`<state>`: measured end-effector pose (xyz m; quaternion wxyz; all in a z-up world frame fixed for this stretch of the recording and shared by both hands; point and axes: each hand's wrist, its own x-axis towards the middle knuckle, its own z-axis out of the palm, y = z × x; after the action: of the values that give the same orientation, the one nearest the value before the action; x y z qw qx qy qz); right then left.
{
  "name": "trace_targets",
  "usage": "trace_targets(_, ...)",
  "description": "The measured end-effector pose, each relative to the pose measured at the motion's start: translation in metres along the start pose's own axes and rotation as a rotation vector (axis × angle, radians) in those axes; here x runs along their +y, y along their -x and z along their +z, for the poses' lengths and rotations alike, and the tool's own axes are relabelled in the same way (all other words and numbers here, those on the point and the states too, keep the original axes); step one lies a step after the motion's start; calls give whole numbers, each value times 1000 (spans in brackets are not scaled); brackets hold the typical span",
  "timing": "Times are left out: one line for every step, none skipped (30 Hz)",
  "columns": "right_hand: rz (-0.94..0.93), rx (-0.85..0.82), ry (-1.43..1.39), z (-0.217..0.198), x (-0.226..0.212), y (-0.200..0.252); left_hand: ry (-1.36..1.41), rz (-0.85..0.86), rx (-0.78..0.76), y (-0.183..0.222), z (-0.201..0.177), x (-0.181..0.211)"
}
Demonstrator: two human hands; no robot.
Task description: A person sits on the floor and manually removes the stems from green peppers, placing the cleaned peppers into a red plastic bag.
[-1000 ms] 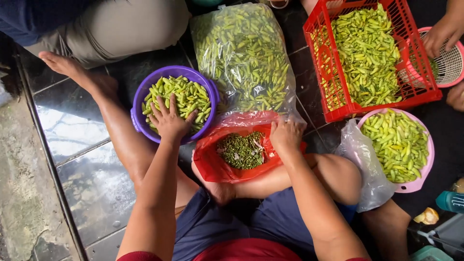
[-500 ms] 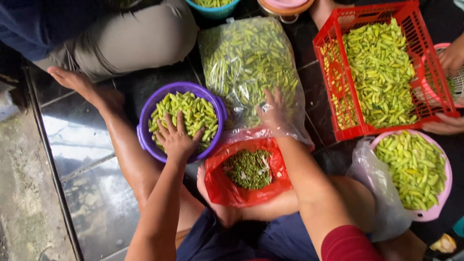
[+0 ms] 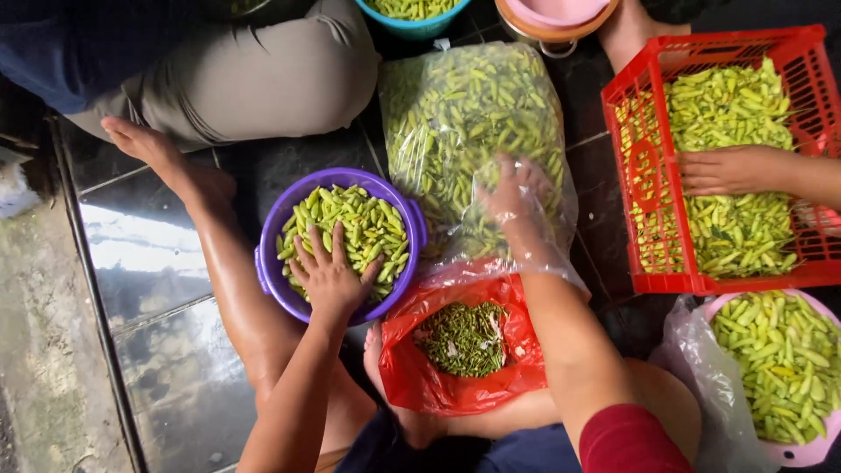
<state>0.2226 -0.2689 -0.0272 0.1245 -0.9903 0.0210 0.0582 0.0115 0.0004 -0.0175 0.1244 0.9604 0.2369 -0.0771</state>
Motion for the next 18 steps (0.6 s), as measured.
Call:
trace_targets(-56,-15,60,14,7,1,6,2,16,-1,2,-1)
trace_targets(-111,-29,120,29,13,1,12,3,32,-1,5,-2)
trace_targets(-115,-35,122,14,3,4,11,-4,28,-2,6,-2)
trace_targets(-144,-39,26,0,-7,6,11,3,46,-3,8,-2)
trace_targets(-167,-48,-70,-14,-16,11,7,10,58,-2,10,-4)
trace_targets(-166,-60,-70,-4,-24,8,3,5,49,2,10,-5)
trace_targets(-201,-82,57,4,-32,3,2,18,40,1,8,-4)
trace_targets(-235,-104,184,10,-41,-2,2,30,31,0,6,-4)
trace_targets(-234,-98,182,11,-42,-1,2,34,36,-1,6,-3)
trace_targets(-274,-119,222,11,-44,1,3,29,32,-1,5,-3)
trace_targets(-315,-142,264,12,-46,3,5,22,25,-1,5,-4)
trace_targets(-315,-138,264,18,-36,5,6,24,28,0,4,-3)
trace_targets(-397,-124,346,24,-27,5,8,16,27,0,3,-2)
trace_targets(-478,-109,428,31,-19,5,10,7,26,0,2,-1)
trace_targets(-480,-110,432,21,-14,15,14,5,25,0,1,-1)
trace_targets(-514,-108,373,12,-8,24,20,8,23,0,0,-1)
trace_targets(-548,-110,313,4,-2,34,26,9,18,1,0,-2)
trace_targets(-550,-115,316,5,6,27,28,5,14,0,1,-1)
